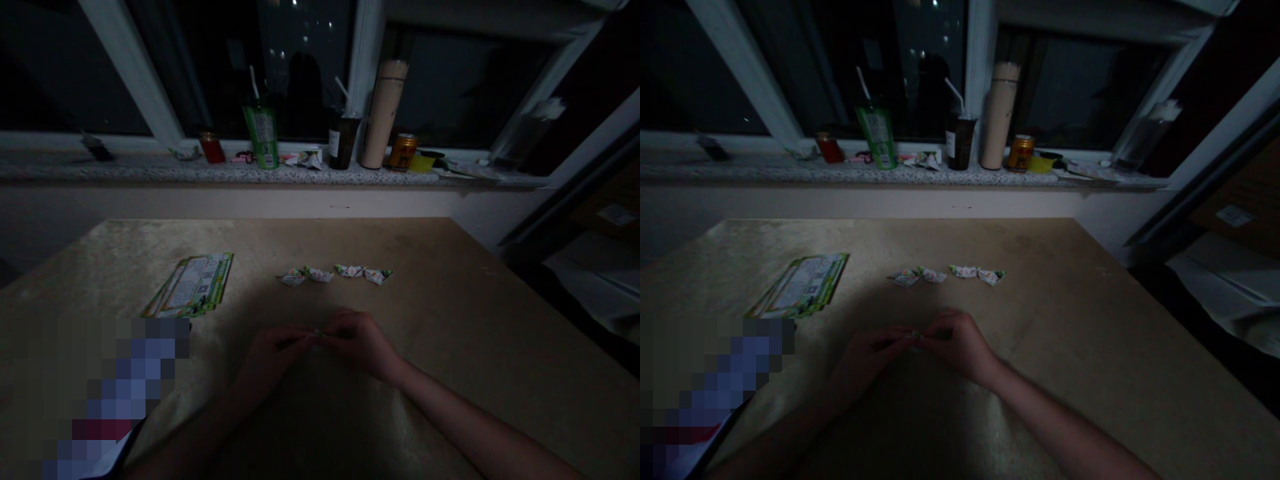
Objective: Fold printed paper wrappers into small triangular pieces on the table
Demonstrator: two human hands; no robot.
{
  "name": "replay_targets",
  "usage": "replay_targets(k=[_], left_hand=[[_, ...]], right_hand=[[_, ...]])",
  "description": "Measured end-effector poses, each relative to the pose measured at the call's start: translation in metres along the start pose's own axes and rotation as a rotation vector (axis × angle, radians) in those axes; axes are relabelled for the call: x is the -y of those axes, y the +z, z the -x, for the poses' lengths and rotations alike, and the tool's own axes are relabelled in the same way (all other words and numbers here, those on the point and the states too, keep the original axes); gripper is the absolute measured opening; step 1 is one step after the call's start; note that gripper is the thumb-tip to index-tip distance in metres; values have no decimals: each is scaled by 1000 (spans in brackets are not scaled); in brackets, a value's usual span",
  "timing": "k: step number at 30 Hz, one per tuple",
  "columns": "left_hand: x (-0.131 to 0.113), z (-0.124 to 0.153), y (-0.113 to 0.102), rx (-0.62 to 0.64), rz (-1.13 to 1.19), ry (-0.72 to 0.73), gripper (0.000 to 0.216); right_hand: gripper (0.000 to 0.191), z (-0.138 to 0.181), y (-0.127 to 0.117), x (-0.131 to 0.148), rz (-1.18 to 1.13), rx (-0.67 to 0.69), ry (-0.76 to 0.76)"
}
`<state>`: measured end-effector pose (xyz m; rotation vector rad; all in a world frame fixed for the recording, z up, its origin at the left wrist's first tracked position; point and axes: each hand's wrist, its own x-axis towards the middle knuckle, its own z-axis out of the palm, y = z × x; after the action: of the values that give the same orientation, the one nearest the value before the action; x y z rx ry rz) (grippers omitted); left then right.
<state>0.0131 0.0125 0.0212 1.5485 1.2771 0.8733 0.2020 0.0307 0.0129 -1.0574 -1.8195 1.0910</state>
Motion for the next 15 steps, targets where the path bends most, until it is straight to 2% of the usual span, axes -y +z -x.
replay_targets(k=[15], left_hand=[[-2,2,0,-19,113,-17,13]], right_hand=[[25,0,6,0,-195,-56,-5]])
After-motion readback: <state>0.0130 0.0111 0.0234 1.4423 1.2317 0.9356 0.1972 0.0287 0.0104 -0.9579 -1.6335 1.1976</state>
